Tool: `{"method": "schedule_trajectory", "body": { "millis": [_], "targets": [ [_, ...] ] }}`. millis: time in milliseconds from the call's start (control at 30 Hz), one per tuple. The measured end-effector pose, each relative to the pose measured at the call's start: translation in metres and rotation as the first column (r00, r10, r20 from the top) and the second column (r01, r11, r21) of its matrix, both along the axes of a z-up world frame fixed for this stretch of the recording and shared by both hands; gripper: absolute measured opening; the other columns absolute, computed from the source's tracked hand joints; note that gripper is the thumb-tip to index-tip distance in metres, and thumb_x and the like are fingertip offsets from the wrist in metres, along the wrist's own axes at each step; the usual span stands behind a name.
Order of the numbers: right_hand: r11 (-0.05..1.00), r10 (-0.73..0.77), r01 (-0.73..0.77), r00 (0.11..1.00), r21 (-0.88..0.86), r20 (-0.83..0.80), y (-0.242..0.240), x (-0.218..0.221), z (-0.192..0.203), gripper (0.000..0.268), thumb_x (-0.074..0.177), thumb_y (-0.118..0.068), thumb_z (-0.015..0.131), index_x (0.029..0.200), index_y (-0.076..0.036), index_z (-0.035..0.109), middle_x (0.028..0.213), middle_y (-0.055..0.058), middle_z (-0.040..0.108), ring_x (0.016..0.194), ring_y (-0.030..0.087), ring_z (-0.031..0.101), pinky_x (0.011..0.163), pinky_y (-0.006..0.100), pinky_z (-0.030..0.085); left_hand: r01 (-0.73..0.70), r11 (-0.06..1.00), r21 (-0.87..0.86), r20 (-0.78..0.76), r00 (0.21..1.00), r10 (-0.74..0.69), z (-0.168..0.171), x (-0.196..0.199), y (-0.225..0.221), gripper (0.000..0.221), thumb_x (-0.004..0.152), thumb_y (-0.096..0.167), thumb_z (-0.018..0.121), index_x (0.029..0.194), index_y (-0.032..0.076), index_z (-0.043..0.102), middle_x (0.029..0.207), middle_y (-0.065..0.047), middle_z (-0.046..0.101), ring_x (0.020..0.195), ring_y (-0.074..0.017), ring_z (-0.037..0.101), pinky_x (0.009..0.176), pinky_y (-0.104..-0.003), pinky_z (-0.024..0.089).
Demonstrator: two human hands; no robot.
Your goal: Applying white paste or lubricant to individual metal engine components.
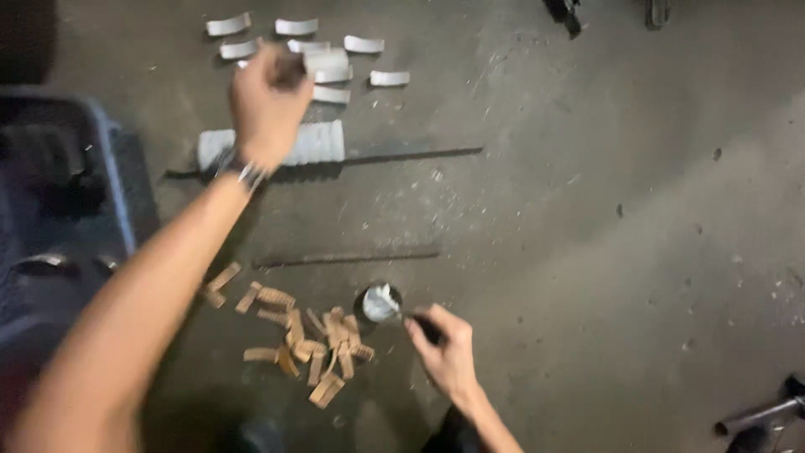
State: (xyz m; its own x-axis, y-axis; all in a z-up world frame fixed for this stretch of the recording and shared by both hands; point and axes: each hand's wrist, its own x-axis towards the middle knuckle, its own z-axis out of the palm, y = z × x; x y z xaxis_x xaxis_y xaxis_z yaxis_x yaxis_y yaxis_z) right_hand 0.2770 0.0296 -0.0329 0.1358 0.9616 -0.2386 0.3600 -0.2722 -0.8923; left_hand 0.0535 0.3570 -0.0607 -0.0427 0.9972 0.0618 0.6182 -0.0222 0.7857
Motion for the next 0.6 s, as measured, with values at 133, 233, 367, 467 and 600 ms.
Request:
{"method": "schedule_trajectory", "body": {
  "millis": [133, 233, 367, 467, 600],
  "targets": [
    [0.987, -0.031, 0.028, 0.999, -0.158, -0.018, -0.004, 0.017, 0.002, 0.011, 0.083, -0.006, 0.078, 0.093, -0.001, 0.076, 0.066, 0.004, 0.064, 0.056, 0.01, 0.054, 0.049, 0.027, 0.043, 0.032, 0.976, 0.217, 0.185, 0.98, -0.073, -0.096, 0.048, 0.09, 0.015, 0.088, 0.005, 0.082, 0.098, 0.002, 0.072, 0.091, -0.004, 0.079, 0.083, -0.013, 0.077, 0.075, -0.029, 0.059],
    [0.975, -0.095, 0.09, 0.995, -0.202, -0.019, -0.012, 0.027, 0.0, 0.01, 0.083, -0.007, 0.078, 0.092, -0.001, 0.077, 0.064, 0.004, 0.063, 0.055, 0.01, 0.055, 0.049, 0.027, 0.044, -0.09, 0.976, 0.199, 0.163, 0.985, 0.058, -0.154, 0.072, 0.123, 0.014, 0.081, 0.005, 0.082, 0.093, 0.003, 0.074, 0.087, -0.005, 0.08, 0.082, -0.016, 0.079, 0.075, -0.032, 0.061],
    [0.974, -0.091, 0.09, 0.996, -0.205, 0.007, -0.011, 0.031, 0.0, 0.01, 0.084, -0.007, 0.077, 0.092, -0.001, 0.076, 0.064, 0.004, 0.061, 0.056, 0.01, 0.053, 0.05, 0.027, 0.044, -0.287, 0.896, 0.338, -0.179, 0.915, 0.36, -0.215, 0.062, 0.146, 0.026, 0.069, -0.004, 0.074, 0.093, 0.006, 0.078, 0.084, -0.01, 0.079, 0.077, -0.0269, 0.074, 0.069, -0.039, 0.058],
    [0.983, -0.051, 0.058, 0.998, -0.173, 0.045, 0.004, 0.023, -0.006, 0.012, 0.084, -0.008, 0.078, 0.092, -0.001, 0.075, 0.064, 0.005, 0.062, 0.055, 0.01, 0.055, 0.049, 0.027, 0.043, -0.172, 0.93, 0.326, -0.078, 0.975, 0.207, -0.139, 0.043, 0.124, 0.021, 0.077, -0.002, 0.074, 0.098, -0.003, 0.072, 0.087, -0.017, 0.076, 0.079, -0.0294, 0.074, 0.07, -0.041, 0.058],
    [0.998, -0.056, 0.054, 0.997, -0.037, -0.045, 0.037, -0.009, 0.003, 0.008, 0.088, -0.006, 0.074, 0.093, 0.0, 0.073, 0.072, 0.004, 0.066, 0.063, 0.008, 0.059, 0.056, 0.025, 0.048, 0.203, 0.975, 0.089, -0.049, 0.979, -0.2, -0.036, 0.015, 0.025, 0.012, 0.094, 0.006, 0.07, 0.104, 0.0, 0.073, 0.092, -0.016, 0.076, 0.082, -0.0261, 0.075, 0.072, -0.041, 0.058]
  ]
}}
